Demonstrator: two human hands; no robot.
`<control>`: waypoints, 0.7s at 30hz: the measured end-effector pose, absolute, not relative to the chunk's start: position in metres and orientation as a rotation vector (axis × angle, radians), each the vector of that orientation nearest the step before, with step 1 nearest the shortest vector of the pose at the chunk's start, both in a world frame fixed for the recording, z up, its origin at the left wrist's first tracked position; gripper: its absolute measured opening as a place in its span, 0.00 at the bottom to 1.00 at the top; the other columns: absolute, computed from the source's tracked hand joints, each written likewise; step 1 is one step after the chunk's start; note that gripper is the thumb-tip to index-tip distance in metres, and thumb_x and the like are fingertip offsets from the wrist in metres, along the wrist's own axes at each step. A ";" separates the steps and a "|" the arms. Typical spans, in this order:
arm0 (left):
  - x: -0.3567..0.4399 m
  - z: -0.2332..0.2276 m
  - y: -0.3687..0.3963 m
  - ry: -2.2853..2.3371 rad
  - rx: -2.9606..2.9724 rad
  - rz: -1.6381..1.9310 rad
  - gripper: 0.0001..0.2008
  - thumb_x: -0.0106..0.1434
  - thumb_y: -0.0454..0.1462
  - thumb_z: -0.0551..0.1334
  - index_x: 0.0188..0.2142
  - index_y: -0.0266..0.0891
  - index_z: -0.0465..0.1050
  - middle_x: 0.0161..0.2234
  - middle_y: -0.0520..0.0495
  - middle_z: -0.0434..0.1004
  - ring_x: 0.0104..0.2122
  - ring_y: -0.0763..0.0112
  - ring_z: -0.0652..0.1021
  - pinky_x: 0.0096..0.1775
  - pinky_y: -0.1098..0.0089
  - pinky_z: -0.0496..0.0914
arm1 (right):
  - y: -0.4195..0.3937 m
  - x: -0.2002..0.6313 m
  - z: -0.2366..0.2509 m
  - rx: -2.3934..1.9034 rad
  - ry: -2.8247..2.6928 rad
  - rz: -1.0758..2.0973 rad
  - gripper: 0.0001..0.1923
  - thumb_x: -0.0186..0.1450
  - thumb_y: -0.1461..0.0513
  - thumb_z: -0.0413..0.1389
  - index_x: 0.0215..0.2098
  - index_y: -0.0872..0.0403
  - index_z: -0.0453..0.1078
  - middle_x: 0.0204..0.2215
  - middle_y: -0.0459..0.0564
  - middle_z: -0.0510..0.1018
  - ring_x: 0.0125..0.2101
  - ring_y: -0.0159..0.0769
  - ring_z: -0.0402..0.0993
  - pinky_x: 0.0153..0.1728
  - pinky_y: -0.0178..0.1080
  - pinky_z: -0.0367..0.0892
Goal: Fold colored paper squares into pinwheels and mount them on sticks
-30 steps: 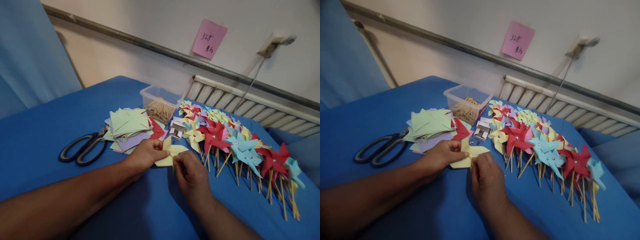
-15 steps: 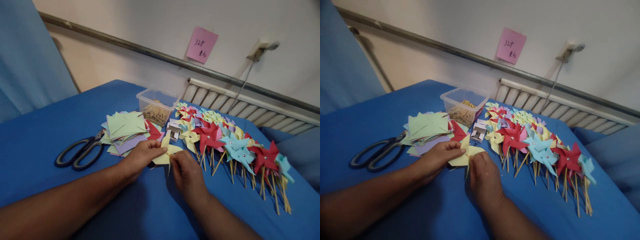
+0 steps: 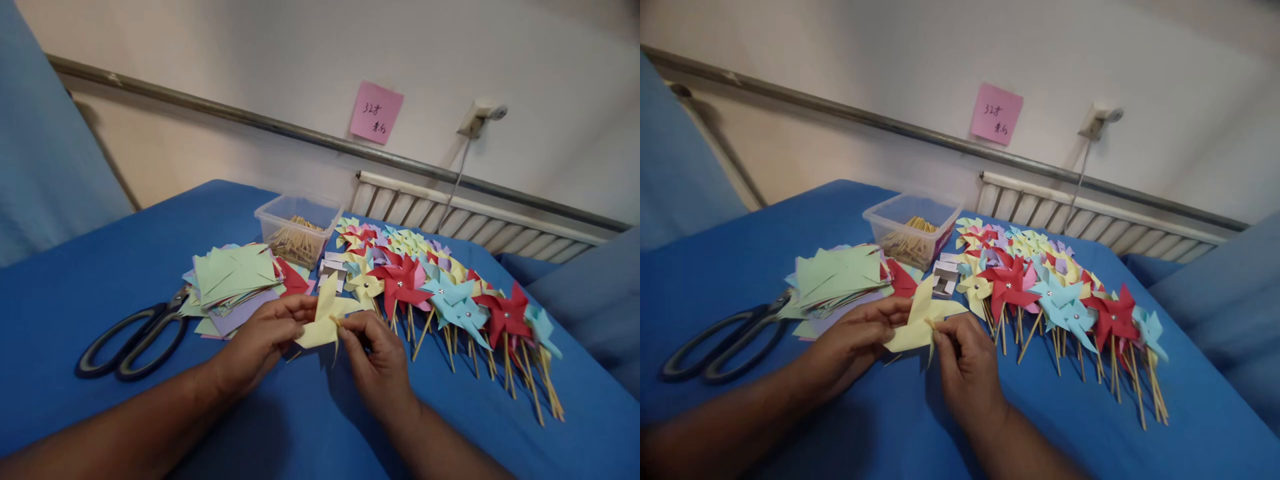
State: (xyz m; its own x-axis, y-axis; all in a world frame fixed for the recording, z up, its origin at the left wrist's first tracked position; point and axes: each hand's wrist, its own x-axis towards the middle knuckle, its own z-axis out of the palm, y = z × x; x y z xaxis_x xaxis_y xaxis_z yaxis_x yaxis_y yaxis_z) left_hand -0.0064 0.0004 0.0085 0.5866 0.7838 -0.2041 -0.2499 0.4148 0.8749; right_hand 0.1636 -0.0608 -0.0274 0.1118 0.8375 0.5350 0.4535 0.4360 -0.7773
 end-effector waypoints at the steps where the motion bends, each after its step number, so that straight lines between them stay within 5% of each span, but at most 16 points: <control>1: -0.008 0.009 0.000 0.675 0.913 0.714 0.22 0.45 0.29 0.60 0.43 0.38 0.76 0.39 0.45 0.82 0.38 0.63 0.78 0.43 0.65 0.68 | -0.061 0.164 -0.027 -1.183 -1.512 0.409 0.07 0.66 0.68 0.54 0.38 0.52 0.73 0.31 0.46 0.76 0.32 0.33 0.73 0.33 0.34 0.67; 8: -0.013 0.010 0.000 0.660 0.938 0.717 0.24 0.44 0.27 0.63 0.44 0.39 0.74 0.43 0.44 0.81 0.45 0.59 0.77 0.48 0.62 0.68 | -0.061 0.166 -0.022 -1.162 -1.465 0.407 0.08 0.66 0.68 0.54 0.38 0.53 0.74 0.31 0.47 0.76 0.32 0.33 0.73 0.33 0.35 0.67; 14: -0.002 0.011 -0.003 0.770 1.116 0.782 0.20 0.44 0.29 0.72 0.38 0.39 0.72 0.34 0.49 0.81 0.36 0.65 0.79 0.43 0.65 0.70 | -0.062 0.164 -0.020 -1.142 -1.477 0.377 0.07 0.66 0.68 0.53 0.37 0.53 0.73 0.31 0.47 0.76 0.31 0.32 0.73 0.32 0.34 0.67; 21: -0.009 0.013 -0.008 0.907 1.550 0.907 0.10 0.50 0.31 0.69 0.29 0.41 0.70 0.26 0.56 0.74 0.29 0.71 0.75 0.34 0.71 0.69 | -0.068 0.159 -0.016 -1.070 -1.552 0.441 0.08 0.66 0.69 0.52 0.37 0.52 0.72 0.30 0.47 0.75 0.32 0.33 0.72 0.33 0.36 0.68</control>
State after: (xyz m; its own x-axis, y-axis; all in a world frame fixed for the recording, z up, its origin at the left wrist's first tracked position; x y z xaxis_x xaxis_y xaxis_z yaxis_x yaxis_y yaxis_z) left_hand -0.0085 -0.0077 0.0127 0.4201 0.9032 0.0877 0.0886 -0.1369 0.9866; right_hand 0.1591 -0.0677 -0.0162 0.0571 0.8142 0.5778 0.3883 0.5150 -0.7642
